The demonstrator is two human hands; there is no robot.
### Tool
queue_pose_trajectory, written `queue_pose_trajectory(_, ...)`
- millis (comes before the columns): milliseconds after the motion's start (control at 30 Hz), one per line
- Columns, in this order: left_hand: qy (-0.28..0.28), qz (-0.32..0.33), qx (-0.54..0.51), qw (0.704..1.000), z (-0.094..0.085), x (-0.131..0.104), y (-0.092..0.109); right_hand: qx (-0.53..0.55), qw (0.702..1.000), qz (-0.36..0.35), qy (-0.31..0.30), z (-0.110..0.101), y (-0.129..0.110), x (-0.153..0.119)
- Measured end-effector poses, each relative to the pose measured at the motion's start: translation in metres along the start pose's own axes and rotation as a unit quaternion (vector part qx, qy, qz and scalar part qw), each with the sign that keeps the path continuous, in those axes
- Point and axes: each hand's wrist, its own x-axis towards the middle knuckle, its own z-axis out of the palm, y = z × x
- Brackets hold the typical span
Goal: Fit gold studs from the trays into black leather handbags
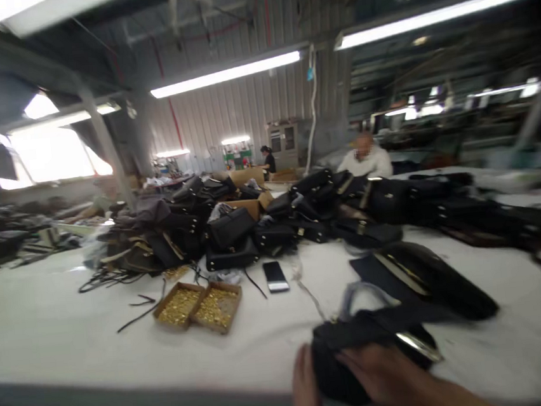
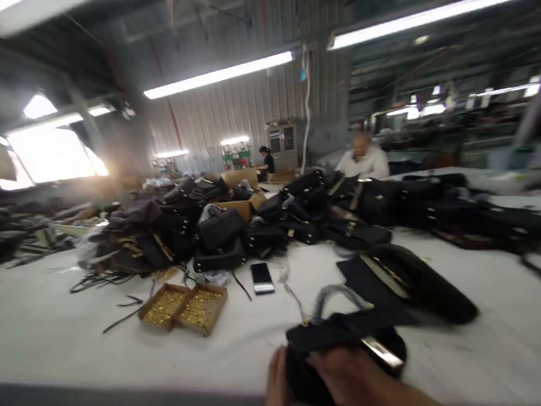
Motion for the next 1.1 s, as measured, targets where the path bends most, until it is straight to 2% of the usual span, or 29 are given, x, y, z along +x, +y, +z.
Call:
queue_pose_trajectory(33, -0.008, 0.026, 0.027, 0.999, 0.005, -0.002, -0.006, -0.008, 0.999, 0.004, -0.043, -0.006, -0.004, -0.001)
queue_pose_trajectory(100, 0.011, 0.056, 0.058, 0.997, 0.011, -0.003, -0.013, -0.018, 0.993, -0.005, -0.113, -0.018, -0.009, 0.002)
queue_pose_trajectory(200, 0.017, 0.074, 0.063, 0.995, 0.007, 0.005, -0.007, 0.004, 0.989, -0.008, -0.149, -0.033, -0.012, 0.015)
queue_pose_trajectory(367, -0.003, 0.121, 0.096, 0.988, -0.012, 0.021, 0.017, 0.004, 0.990, 0.015, -0.141, -0.051, -0.014, 0.030)
queue_pose_trajectory(500, -0.029, 0.120, 0.123, 0.985, -0.015, 0.027, 0.016, -0.011, 0.986, -0.010, -0.168, -0.056, -0.013, 0.037)
queue_pose_trajectory(633, -0.041, 0.105, 0.106, 0.988, -0.016, 0.027, 0.016, -0.036, 0.986, -0.014, -0.163, -0.057, -0.015, 0.042)
queue_pose_trajectory(733, -0.054, 0.085, 0.088, 0.991, -0.014, 0.021, 0.021, -0.006, 0.988, 0.007, -0.155, -0.053, -0.017, 0.036)
queue_pose_trajectory(833, -0.061, 0.051, 0.062, 0.995, -0.004, 0.015, 0.019, 0.100, 0.986, 0.011, -0.133, -0.040, -0.015, 0.021)
queue_pose_trajectory(967, -0.029, 0.083, 0.039, 0.995, 0.009, 0.011, 0.010, 0.170, 0.979, 0.028, -0.107, -0.023, -0.010, 0.001)
queue_pose_trajectory(1033, -0.028, 0.096, 0.025, 0.995, 0.011, 0.011, 0.008, 0.176, 0.977, 0.040, -0.116, -0.027, -0.009, 0.000)
queue_pose_trajectory(1100, -0.041, 0.087, 0.009, 0.995, 0.010, 0.010, 0.007, 0.181, 0.971, 0.029, -0.154, -0.039, -0.011, 0.006)
